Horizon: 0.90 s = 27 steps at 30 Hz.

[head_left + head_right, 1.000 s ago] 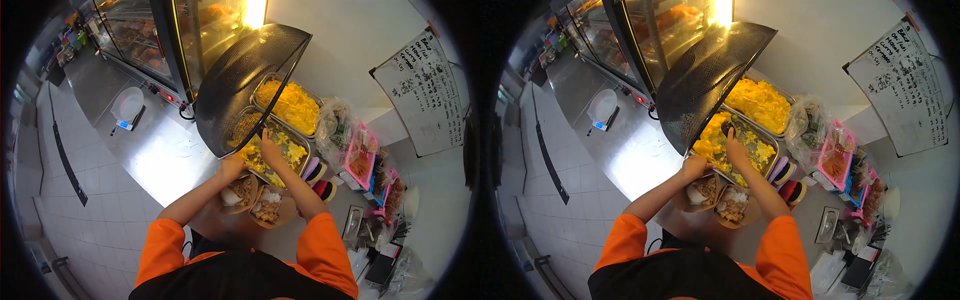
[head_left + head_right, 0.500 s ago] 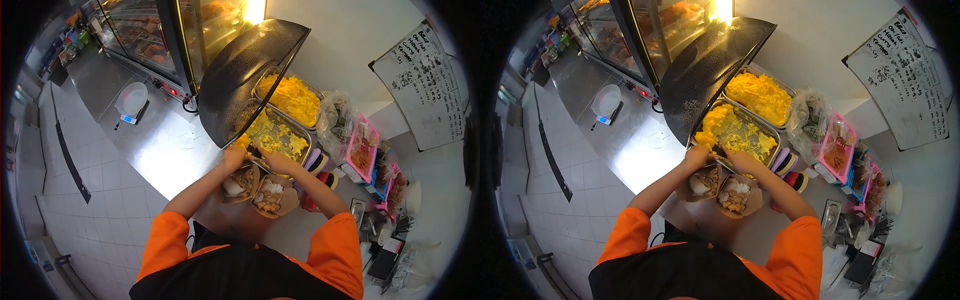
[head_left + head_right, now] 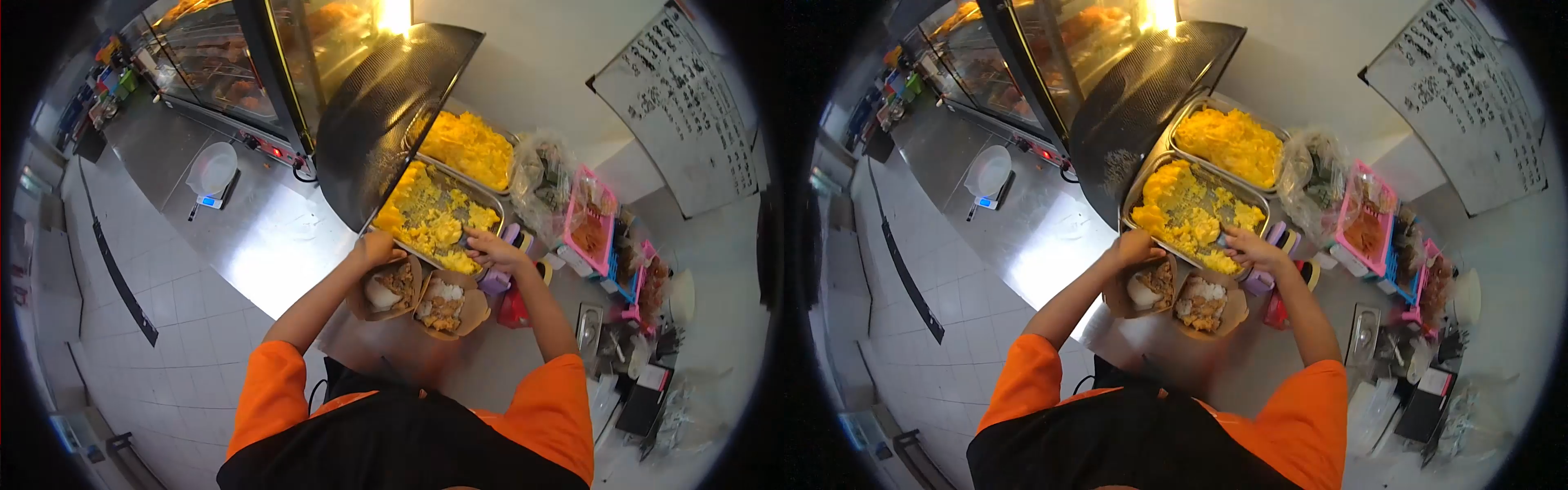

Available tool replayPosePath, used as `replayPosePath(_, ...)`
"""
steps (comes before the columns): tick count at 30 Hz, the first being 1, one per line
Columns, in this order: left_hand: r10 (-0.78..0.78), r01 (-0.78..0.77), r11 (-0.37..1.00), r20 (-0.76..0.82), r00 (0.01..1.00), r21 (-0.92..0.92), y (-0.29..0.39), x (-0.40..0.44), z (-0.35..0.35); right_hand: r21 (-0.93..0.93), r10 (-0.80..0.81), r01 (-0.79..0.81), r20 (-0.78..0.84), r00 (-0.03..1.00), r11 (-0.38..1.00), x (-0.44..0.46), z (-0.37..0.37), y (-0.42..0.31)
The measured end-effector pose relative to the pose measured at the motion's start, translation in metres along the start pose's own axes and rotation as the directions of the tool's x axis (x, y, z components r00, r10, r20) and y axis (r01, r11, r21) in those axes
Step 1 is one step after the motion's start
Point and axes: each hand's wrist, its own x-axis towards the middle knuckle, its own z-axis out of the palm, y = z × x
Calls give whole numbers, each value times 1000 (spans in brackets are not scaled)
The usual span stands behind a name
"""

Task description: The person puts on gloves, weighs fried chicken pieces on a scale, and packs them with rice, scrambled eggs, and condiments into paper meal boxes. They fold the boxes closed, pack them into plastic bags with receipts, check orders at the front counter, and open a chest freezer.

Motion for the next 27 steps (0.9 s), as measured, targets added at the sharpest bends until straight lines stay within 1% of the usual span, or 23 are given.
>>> replayPosePath(2, 15, -16, 996, -19, 1000, -82, -12, 4, 13, 148, -43, 22, 140, 989, 989, -28, 4, 3)
replayPosePath(4, 18, -18, 995, -6, 1000, -94, -5, -1, 1, 203, -49, 10, 187, 981, 979, -64, 22, 9)
replayPosePath(5, 20, -20, 998, 6, 1000, -53, -9, 3, 5, 225, -55, 7, 211, 976, 974, -80, 31, 12)
replayPosePath(6, 20, -18, 999, 30, 999, -46, -9, 5, 5, 57, -88, 83, 79, 993, 995, -92, 43, 17)
replayPosePath(7, 18, -16, 999, 51, 999, -38, -8, 6, 4, -125, -141, 134, -46, 989, 983, -102, 61, 24)
replayPosePath(8, 16, -14, 999, 68, 998, -30, -8, 7, 4, -310, -213, 157, -156, 964, 938, -106, 76, 33)
replayPosePath(9, 25, -23, 999, 44, 999, -44, -8, 6, 4, -621, -401, 197, -206, 893, 758, -104, 88, 47)
replayPosePath(10, 31, -27, 998, 53, 998, -58, -7, 6, 2, -858, -579, 160, -181, 795, 488, -96, 98, 65)
replayPosePath(11, 37, -32, 997, 64, 997, -71, -4, 4, -2, -984, -721, 52, -87, 687, 168, -89, 106, 79)
replayPosePath(14, 37, -31, 997, 87, 996, -68, -4, 4, -2, -964, -661, -265, -182, 728, -27, -75, 119, 95)
replayPosePath(15, 30, -24, 998, 89, 996, -60, -6, 5, -1, -969, -710, -245, -175, 682, 3, -74, 121, 94)
replayPosePath(18, 88, -86, 990, 15, 996, -110, -11, 6, 7, -982, -730, -190, -145, 668, 21, -78, 122, 83)
replayPosePath(19, 80, -76, 988, 24, 996, -137, -14, 6, 10, -988, -719, -88, -154, 678, 128, -79, 119, 83)
replayPosePath(21, 64, -57, 980, 33, 997, -191, -15, 7, 11, -939, -698, 114, -157, 699, 326, -80, 105, 80)
replayPosePath(22, 69, -62, 972, 20, 997, -226, -14, 6, 8, -859, -685, 185, -232, 691, 477, -78, 99, 75)
replayPosePath(24, 72, -70, 954, -5, 997, -292, -11, 2, 5, -614, -620, 321, -365, 695, 721, -71, 87, 62)
replayPosePath(25, 70, -69, 948, -9, 997, -312, -13, 3, 7, -598, -554, 283, -333, 763, 750, -67, 79, 44)
replayPosePath(27, 6, 3, 942, 26, 1000, -336, -17, 5, 12, -692, -569, 242, -290, 770, 680, -31, 54, 27)
